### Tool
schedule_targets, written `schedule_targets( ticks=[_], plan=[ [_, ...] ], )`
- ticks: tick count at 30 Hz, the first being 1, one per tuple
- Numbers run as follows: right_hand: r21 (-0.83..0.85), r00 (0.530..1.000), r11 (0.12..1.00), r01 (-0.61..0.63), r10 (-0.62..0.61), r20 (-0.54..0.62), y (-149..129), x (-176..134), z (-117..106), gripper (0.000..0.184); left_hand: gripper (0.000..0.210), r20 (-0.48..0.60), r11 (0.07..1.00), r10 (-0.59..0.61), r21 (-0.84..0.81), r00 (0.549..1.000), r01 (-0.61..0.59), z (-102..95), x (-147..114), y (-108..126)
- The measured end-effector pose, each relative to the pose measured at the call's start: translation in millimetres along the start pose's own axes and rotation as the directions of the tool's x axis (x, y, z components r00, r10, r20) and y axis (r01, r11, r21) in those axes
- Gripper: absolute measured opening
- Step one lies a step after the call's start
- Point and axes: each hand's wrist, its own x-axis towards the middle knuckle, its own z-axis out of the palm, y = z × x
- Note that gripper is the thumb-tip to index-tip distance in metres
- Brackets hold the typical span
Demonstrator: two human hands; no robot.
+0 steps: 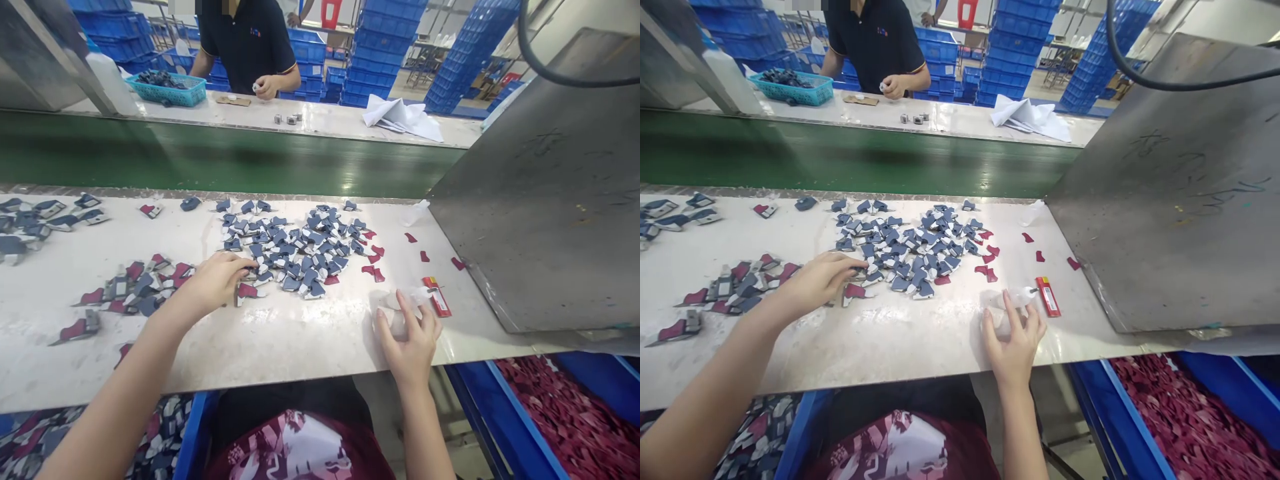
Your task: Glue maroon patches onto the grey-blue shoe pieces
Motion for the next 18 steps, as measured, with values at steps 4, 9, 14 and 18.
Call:
schedule_targets(
  ticks=[4,9,14,18],
  plan=[
    [0.000,0.999,1.000,0.005,-0.005,-0.046,-5,1,-3,0.047,0.048,0.184,0.998,0.032,0.047,0.982,-0.042,-11.2,0,-14],
    [0.046,0.980,0.998,0.035,-0.025,-0.198,-6,-1,-2,0.059,0.038,0.135,0.985,0.065,0.149,0.989,-0.085,-9.5,-6,-20],
    [0.218,0.912,0.967,0.130,-0.030,-0.410,1,-9,-1,0.060,0.032,0.119,0.943,0.190,0.254,0.974,-0.215,-9.7,-9,-22],
    [0.275,0.867,0.946,0.169,-0.011,-0.498,-1,-14,-4,0.046,0.026,0.041,0.919,0.261,0.296,0.964,-0.262,-13.0,-17,-30]
  ],
)
